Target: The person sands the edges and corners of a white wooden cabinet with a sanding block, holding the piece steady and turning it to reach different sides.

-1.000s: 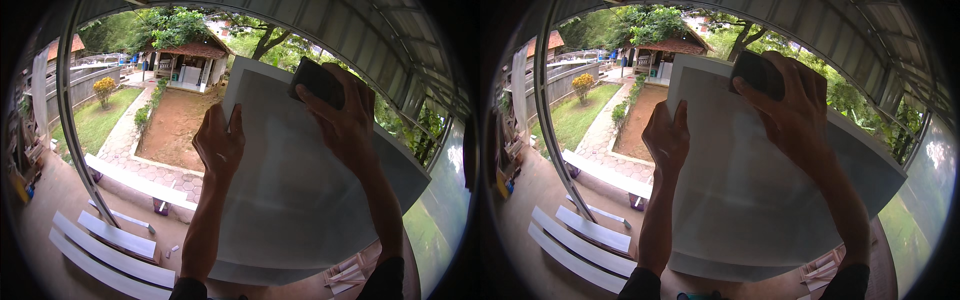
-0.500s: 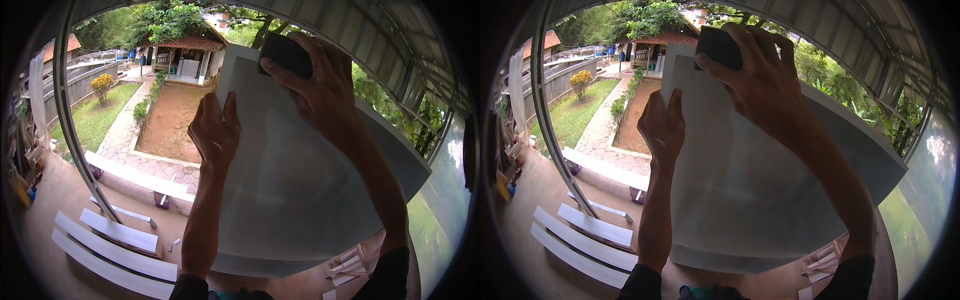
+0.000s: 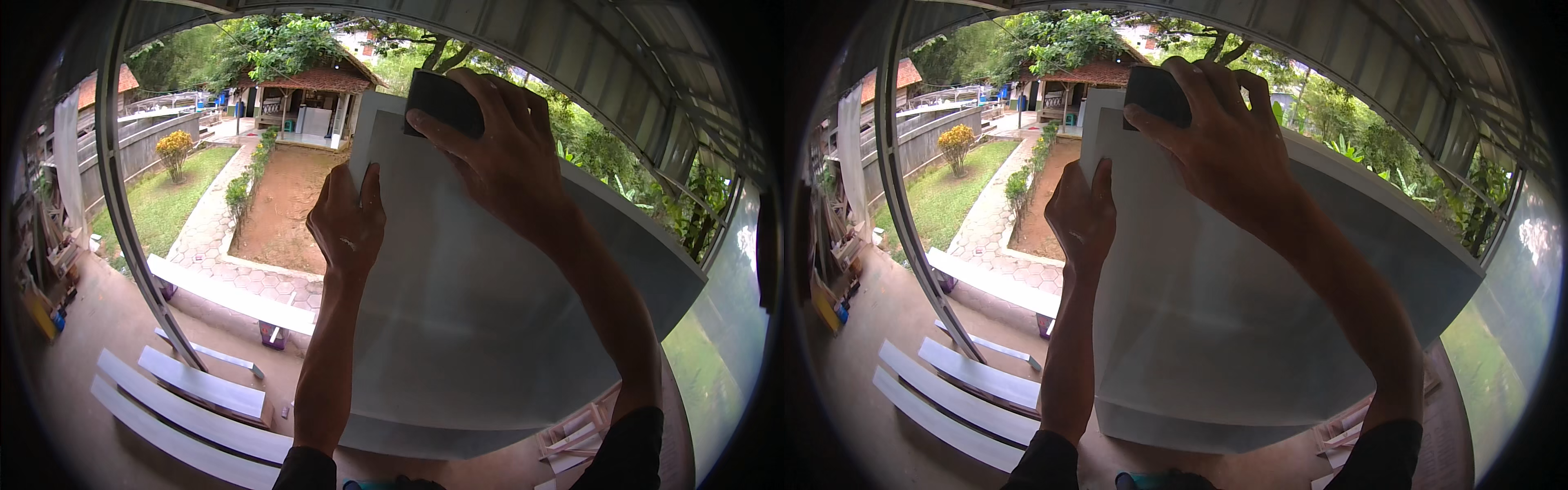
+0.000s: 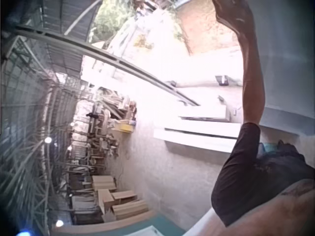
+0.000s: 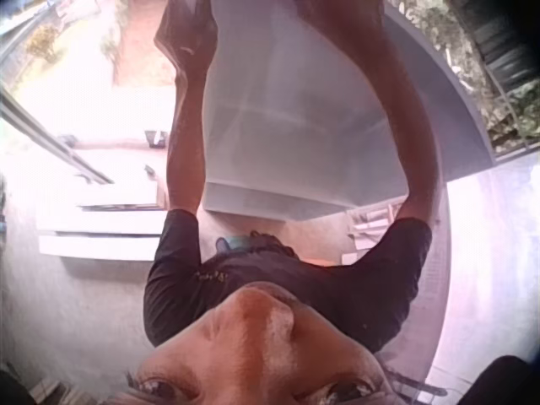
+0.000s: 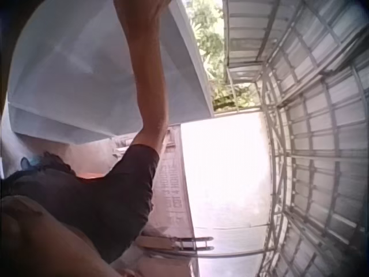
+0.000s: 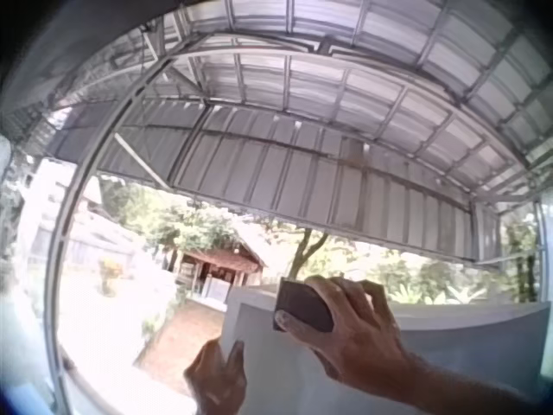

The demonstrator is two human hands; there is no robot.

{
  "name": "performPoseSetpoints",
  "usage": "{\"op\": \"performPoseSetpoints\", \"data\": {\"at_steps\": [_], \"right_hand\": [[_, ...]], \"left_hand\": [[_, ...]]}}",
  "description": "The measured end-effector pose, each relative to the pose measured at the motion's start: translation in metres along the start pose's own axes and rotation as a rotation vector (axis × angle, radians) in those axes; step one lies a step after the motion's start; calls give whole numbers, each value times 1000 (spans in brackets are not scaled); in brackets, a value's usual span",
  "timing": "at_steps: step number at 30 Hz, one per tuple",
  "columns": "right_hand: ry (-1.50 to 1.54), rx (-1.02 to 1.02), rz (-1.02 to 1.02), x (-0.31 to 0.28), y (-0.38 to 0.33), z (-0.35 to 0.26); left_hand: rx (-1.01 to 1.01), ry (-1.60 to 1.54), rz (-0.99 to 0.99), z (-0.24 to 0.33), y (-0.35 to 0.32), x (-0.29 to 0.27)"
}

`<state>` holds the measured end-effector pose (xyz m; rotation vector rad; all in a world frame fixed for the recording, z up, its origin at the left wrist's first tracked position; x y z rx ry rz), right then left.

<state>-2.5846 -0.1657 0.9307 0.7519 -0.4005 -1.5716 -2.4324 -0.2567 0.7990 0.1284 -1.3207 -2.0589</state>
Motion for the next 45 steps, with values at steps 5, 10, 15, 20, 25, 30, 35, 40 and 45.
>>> {"op": "performPoseSetpoints", "data": {"at_steps": [5,10,15,20,25,30,35,40,45], "right_hand": [[2,28,-12,-9,-18,8],[42,-73,44,7,11,-8],[2,117,-44,-8,-22,15],[87,-8,105,6,11,-1],[37,73,53,-11,-19,15],[68,79,64,-5,-7,7],[81,10,36,3,6,-5],[41,93,52,-16,-24,15],[110,36,125,10,9,-5]], "left_hand": [[5,-8,-1,0,-1,-1],[-17,-5,-21,-3,2,-2],[35,15,15,-1,0,-1],[-8,13,12,-1,2,0],[-3,69,-28,2,0,0],[16,10,8,2,1,-1],[-27,21,-10,-2,1,-2],[36,20,21,-2,-3,0],[24,52,19,-3,2,-1]]}}
Point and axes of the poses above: each hand's wrist, its own y-axis towards the middle knuckle, its own x-axis out of the palm, z = x × y, the point moved 3 cm from there along y, towards the middle knuckle
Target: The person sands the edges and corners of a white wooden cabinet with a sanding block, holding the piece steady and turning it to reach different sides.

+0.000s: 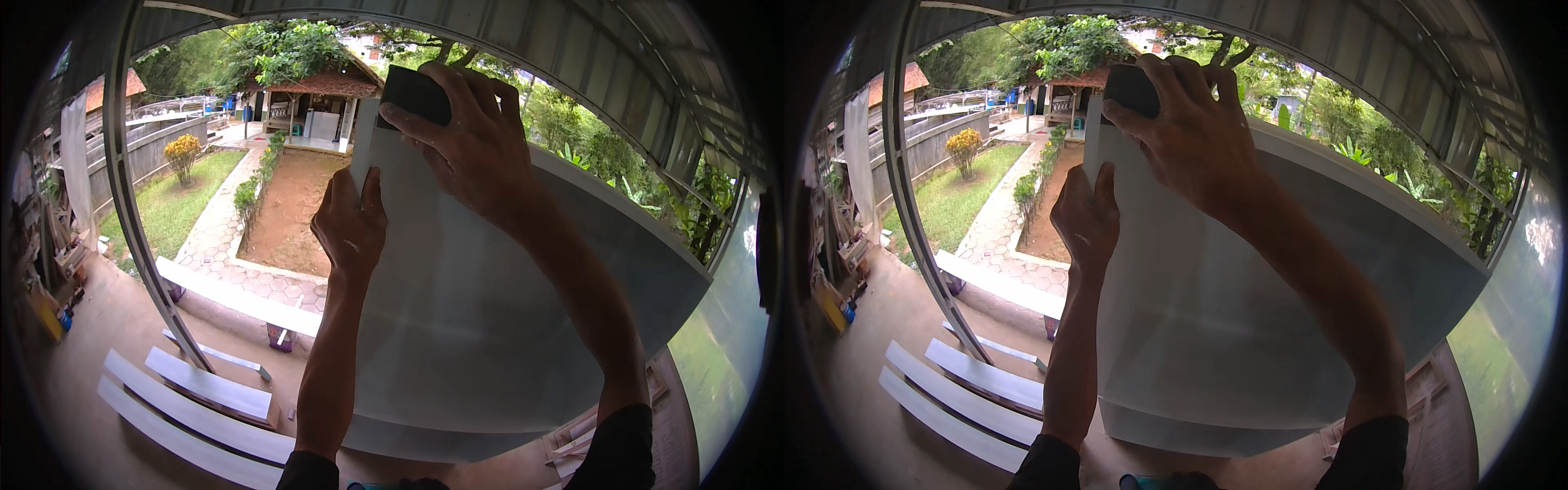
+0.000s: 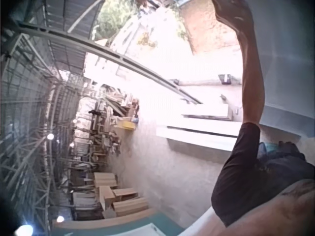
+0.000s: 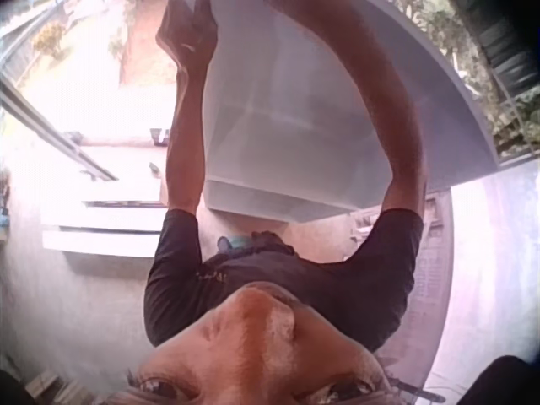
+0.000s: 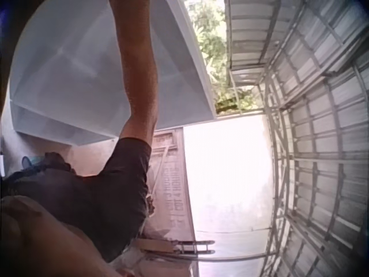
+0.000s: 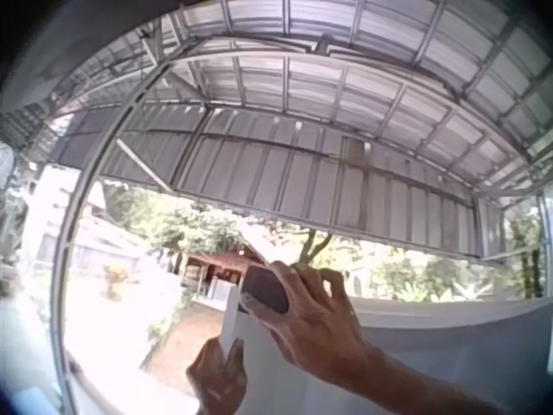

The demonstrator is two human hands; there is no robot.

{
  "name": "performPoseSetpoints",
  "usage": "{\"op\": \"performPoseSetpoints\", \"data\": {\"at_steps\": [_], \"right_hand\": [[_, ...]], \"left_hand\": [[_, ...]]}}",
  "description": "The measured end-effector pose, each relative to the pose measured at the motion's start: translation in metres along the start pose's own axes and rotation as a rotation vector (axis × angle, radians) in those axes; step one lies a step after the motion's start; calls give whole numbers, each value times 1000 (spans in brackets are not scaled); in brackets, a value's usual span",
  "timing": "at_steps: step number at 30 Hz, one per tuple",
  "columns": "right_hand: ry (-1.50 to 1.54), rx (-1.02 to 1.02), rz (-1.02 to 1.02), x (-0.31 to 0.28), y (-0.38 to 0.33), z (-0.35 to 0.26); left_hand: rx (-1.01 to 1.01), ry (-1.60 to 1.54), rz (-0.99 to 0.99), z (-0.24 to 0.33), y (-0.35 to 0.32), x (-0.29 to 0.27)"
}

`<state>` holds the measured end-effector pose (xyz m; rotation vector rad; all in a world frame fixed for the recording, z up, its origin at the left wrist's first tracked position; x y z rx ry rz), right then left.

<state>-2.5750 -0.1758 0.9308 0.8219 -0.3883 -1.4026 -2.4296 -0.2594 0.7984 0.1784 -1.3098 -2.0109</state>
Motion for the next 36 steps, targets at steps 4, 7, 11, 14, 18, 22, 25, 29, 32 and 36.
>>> {"op": "performPoseSetpoints", "data": {"at_steps": [4,7,11,14,18,22,25,29,32,36], "right_hand": [[-48,51,-44,-20,-16,9],[-116,50,-72,-37,-29,18],[-60,-4,-69,-7,-2,0],[-121,-92,5,9,11,-11],[-49,41,4,-24,-27,13],[-169,136,-96,-62,-62,33],[-27,224,-86,-71,-73,21],[312,295,-82,-60,-70,-23],[533,313,-155,-50,-62,-51],[537,271,-117,-48,-56,-65]], "left_hand": [[-29,-34,-16,1,-2,0],[1,-1,3,3,-4,1],[17,0,20,-1,-1,1],[24,9,37,-3,0,0],[11,-37,32,-2,-1,1],[-54,-26,9,4,-1,5],[-71,11,10,9,1,6],[-18,55,9,10,3,6],[21,106,3,7,3,7],[41,204,2,5,4,12]]}}
Point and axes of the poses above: each hand's wrist, its own y-axis towards the middle knuckle, its own x-axis out of the palm, z = x × y, the point moved 3 cm from there along y, towards the middle knuckle
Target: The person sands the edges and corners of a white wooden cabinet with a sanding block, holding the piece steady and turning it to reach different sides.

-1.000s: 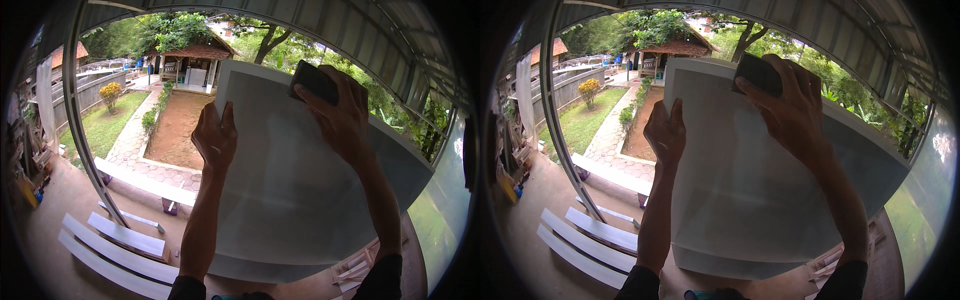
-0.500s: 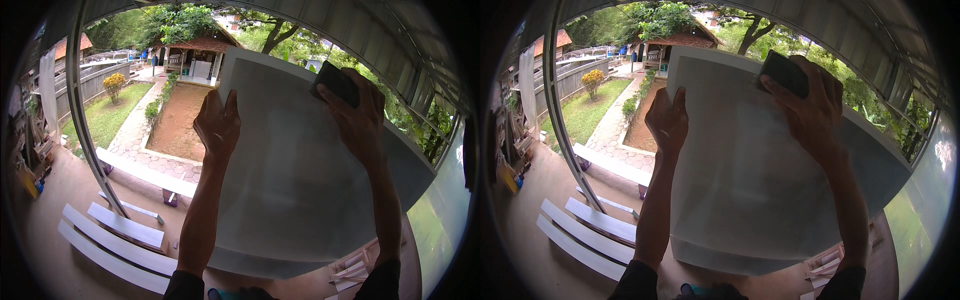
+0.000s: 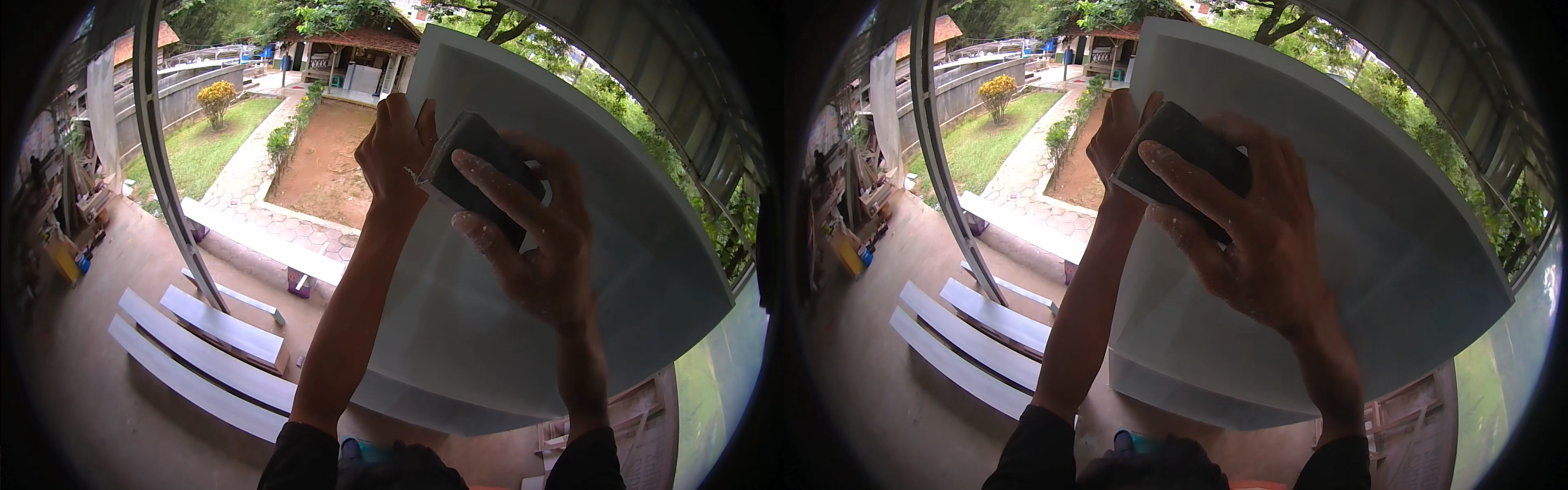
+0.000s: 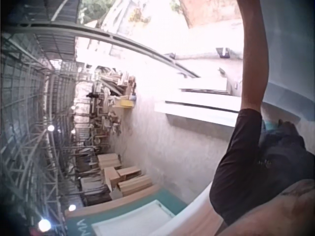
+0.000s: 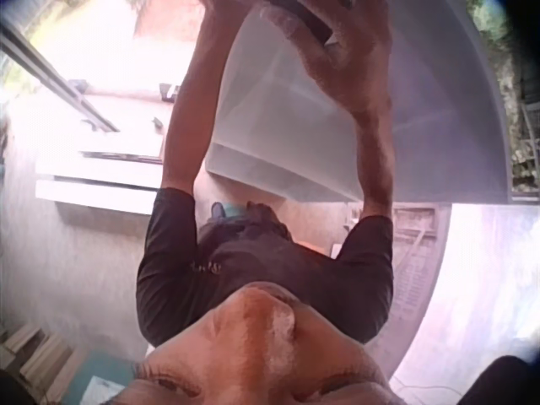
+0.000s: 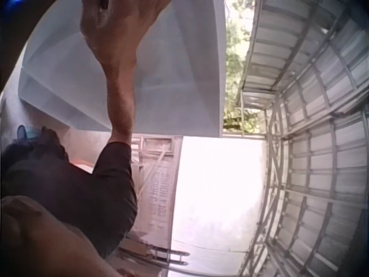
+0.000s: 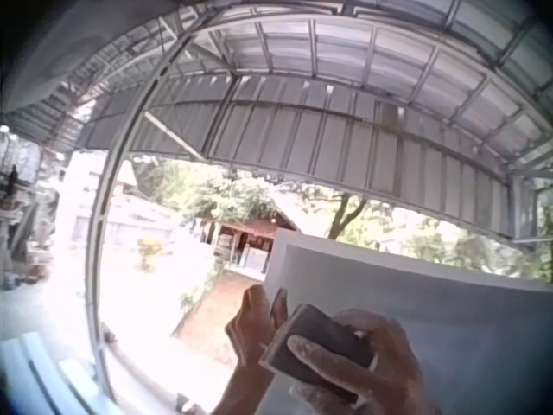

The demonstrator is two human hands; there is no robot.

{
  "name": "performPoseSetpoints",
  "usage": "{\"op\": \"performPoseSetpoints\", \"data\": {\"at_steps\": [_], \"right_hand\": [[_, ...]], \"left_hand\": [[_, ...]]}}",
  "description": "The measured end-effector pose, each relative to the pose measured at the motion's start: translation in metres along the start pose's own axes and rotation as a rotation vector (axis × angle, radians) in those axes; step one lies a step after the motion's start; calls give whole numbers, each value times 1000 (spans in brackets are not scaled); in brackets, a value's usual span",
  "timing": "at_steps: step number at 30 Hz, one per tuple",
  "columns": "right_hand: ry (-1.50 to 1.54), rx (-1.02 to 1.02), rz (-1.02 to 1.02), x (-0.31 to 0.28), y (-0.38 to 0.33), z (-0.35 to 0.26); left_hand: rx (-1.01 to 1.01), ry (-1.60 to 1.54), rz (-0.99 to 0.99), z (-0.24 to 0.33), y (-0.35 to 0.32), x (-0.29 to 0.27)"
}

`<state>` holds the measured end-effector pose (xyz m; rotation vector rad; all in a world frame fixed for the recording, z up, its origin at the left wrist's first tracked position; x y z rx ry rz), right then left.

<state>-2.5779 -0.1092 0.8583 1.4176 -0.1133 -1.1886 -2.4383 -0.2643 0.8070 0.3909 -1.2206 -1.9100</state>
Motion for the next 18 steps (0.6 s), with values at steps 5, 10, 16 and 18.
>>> {"op": "performPoseSetpoints", "data": {"at_steps": [5,10,16,18], "right_hand": [[320,163,43,13,-14,9],[120,162,-210,70,-77,-2],[284,597,-425,81,-166,13],[282,586,-381,65,-168,28]], "left_hand": [[15,115,18,3,0,3],[27,90,-16,6,-2,-1],[27,-55,-21,3,-3,-5],[29,-51,-26,3,-3,-4]]}}
Point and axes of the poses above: each hand's wrist, its own y-axis towards the middle knuckle, its own x-axis out of the palm, z = x × y, the point moved 3 cm from there along y, towards the middle knuckle
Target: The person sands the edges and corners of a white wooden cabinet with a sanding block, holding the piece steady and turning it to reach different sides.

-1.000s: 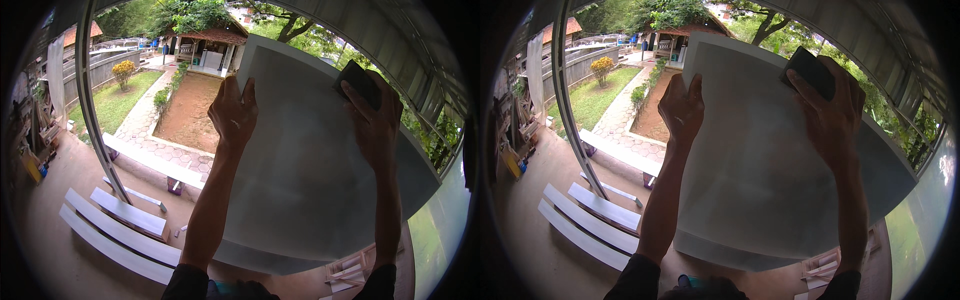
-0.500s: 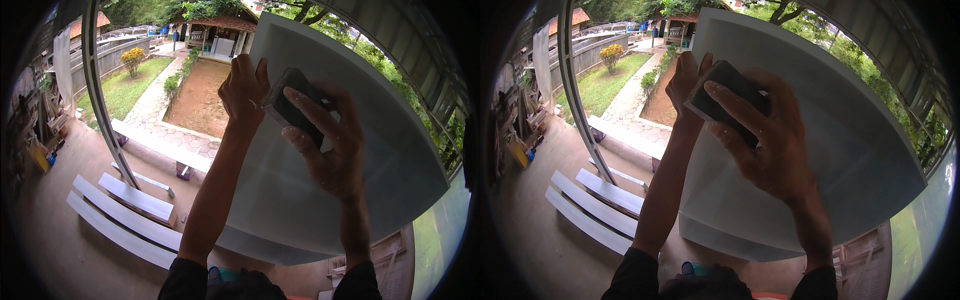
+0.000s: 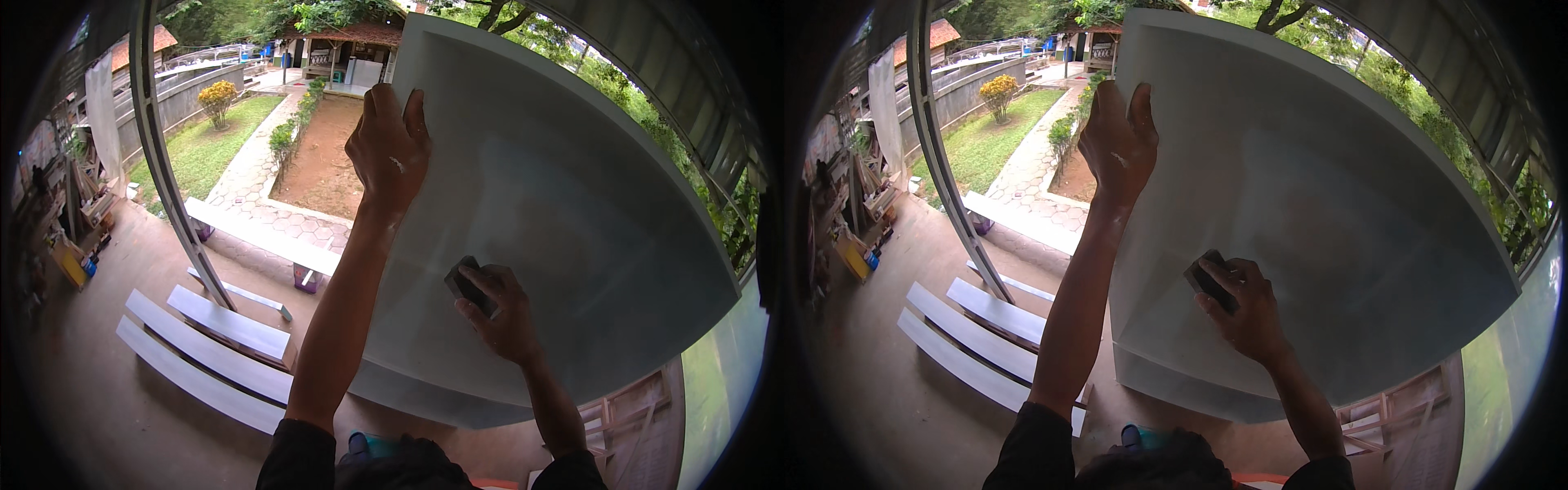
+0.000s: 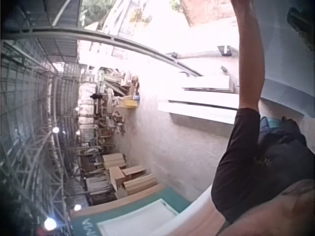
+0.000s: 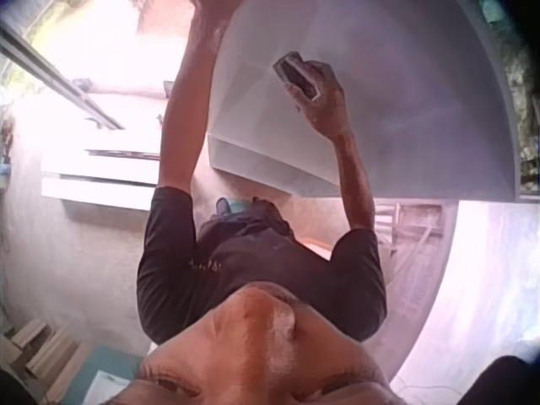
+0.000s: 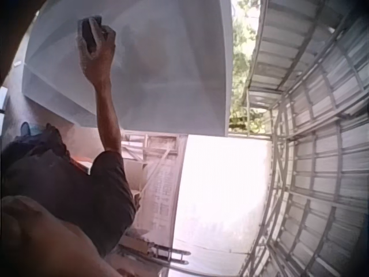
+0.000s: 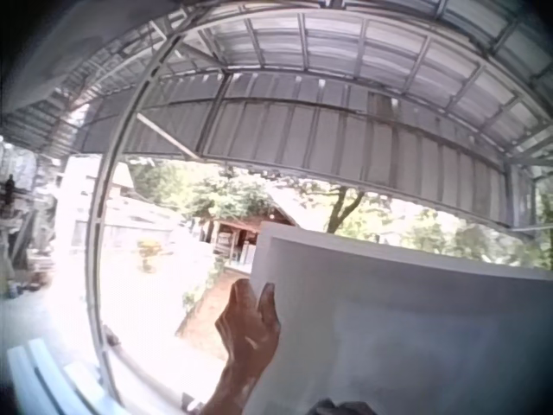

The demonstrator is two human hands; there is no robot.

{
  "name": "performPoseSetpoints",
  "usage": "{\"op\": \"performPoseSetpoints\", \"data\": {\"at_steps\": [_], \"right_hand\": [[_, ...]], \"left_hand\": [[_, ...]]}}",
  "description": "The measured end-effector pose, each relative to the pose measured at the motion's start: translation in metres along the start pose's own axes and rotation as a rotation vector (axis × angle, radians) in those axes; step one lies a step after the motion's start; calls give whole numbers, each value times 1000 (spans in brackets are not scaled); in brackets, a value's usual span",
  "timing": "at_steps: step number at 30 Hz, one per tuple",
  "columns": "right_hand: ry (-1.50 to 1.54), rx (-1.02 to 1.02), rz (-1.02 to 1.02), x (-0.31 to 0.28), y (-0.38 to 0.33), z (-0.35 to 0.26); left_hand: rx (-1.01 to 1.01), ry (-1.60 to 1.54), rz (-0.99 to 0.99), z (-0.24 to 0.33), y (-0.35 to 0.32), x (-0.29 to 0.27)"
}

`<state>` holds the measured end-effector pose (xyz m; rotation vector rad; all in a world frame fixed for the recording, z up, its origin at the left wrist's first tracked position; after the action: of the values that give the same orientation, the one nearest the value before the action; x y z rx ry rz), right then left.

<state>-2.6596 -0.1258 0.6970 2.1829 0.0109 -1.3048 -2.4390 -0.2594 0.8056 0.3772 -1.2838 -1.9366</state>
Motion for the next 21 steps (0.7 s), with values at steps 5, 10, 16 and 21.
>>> {"op": "performPoseSetpoints", "data": {"at_steps": [5,10,16,21], "right_hand": [[952,182,-71,-37,18,8],[1379,109,-140,-54,31,-10],[274,-296,317,-126,35,-43],[-673,-408,827,-193,55,-72]], "left_hand": [[34,34,2,-1,1,0],[25,-17,4,-3,1,-2],[38,25,7,-7,-1,-3],[-12,-54,-12,-9,-1,-4]]}}
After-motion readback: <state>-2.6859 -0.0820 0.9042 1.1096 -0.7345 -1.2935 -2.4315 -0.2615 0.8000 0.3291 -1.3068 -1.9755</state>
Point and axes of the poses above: each hand's wrist, its own y-axis towards the middle knuckle, its own x-axis out of the palm, z = x × y, the point moved 3 cm from there along y, towards the middle knuckle
